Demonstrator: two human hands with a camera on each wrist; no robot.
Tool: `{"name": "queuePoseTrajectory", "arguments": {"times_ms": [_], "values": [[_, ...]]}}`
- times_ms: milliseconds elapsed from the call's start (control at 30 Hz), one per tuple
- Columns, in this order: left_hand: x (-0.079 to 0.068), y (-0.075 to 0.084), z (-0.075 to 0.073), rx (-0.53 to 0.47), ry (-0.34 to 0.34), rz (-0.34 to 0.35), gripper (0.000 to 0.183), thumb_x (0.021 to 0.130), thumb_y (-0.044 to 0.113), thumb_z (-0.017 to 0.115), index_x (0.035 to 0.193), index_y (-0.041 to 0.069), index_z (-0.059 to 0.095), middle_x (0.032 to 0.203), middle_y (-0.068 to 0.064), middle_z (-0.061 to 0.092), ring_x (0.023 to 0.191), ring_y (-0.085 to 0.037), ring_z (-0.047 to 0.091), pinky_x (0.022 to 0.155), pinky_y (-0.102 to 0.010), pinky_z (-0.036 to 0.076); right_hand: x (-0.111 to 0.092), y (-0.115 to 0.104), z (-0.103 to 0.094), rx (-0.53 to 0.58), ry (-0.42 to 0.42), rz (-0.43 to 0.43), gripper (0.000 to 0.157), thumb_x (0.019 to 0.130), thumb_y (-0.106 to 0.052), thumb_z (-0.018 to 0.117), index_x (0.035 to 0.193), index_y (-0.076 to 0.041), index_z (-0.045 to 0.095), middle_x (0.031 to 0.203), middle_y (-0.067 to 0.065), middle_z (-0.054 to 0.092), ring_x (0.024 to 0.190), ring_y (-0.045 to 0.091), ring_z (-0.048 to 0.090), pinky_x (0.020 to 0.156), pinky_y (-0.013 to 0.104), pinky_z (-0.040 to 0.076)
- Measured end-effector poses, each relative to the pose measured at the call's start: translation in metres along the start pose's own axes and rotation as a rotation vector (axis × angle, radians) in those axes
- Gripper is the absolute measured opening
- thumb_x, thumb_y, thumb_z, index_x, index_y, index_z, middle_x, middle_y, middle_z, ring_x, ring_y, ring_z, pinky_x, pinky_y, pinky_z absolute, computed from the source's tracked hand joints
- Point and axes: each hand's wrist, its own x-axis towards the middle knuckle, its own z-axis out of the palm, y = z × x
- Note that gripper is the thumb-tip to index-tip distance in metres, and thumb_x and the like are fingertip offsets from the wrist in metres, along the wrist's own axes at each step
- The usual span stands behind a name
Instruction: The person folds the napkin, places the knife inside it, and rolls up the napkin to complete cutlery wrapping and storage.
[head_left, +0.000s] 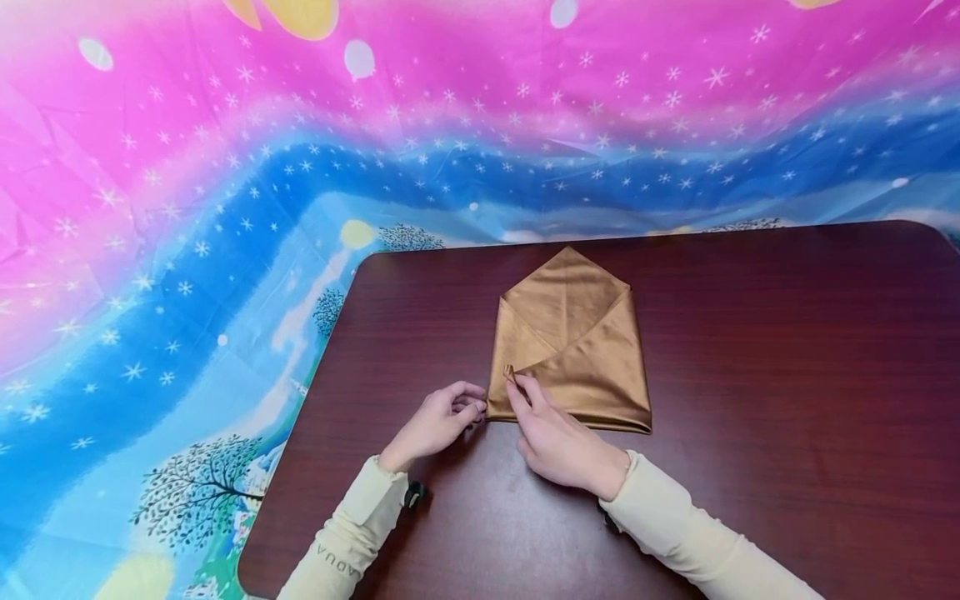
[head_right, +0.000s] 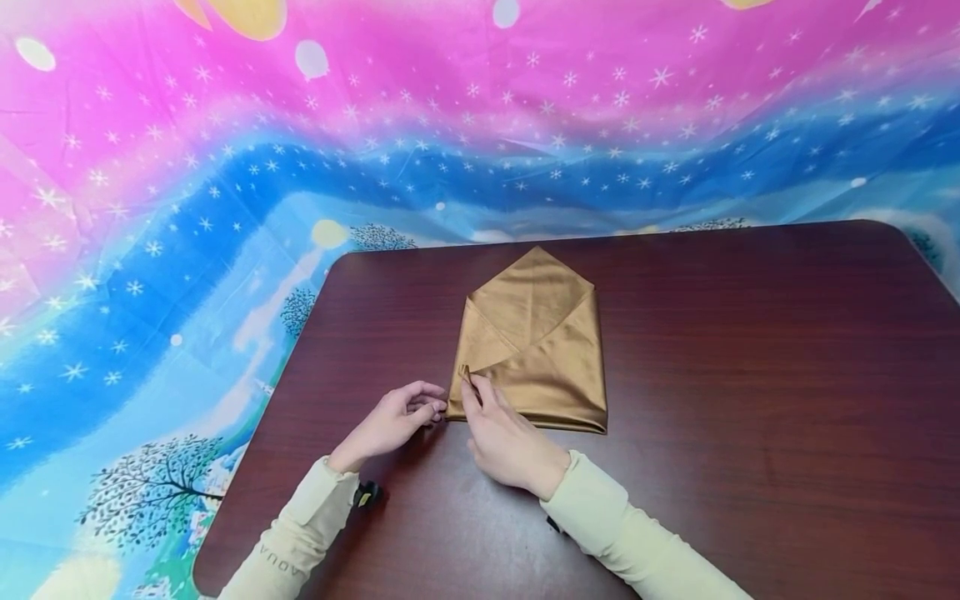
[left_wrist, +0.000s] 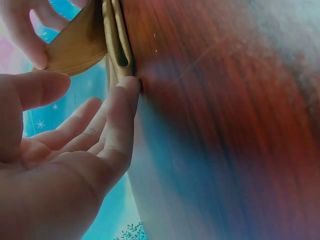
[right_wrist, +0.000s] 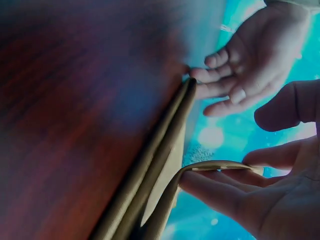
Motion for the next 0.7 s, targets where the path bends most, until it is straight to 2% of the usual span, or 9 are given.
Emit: {"name": "queuePoseTrajectory", "arguments": {"times_ms": [333,500,700], "values": [[0.004,0.002,0.000,0.043,0.041,0.003,0.024,0.096,0.017,0.055,0.116,0.005,0.063,0.094,-0.009,0.073,0.082,-0.014,0.069,0.069,-0.023,0.053,0.001,-0.006,0.014,-0.061,-0.153,0.041,0.068,0.086,-0.010,0.060,0.145,0.009,0.032,0.151,0.027,0.029,0.138,0.042,0.033,0.113,0.050,0.031],[0.007,0.003,0.002,0.077,0.057,0.001,0.024,0.097,0.021,0.056,0.112,0.005,0.065,0.092,-0.007,0.073,0.080,-0.014,0.070,0.066,-0.023,0.053,0.001,-0.009,0.018,-0.107,-0.186,0.022,0.062,0.088,-0.009,0.057,0.141,0.012,0.036,0.149,0.028,0.031,0.135,0.048,0.034,0.111,0.055,0.031],[0.011,0.004,0.004,0.136,0.067,0.008,0.021,0.096,0.023,0.057,0.103,0.007,0.069,0.079,-0.004,0.072,0.067,-0.014,0.067,0.058,-0.022,0.049,-0.001,-0.013,0.021,-0.178,-0.233,0.010,0.058,0.088,-0.014,0.060,0.138,0.011,0.043,0.151,0.027,0.032,0.136,0.052,0.032,0.109,0.058,0.032]]}}
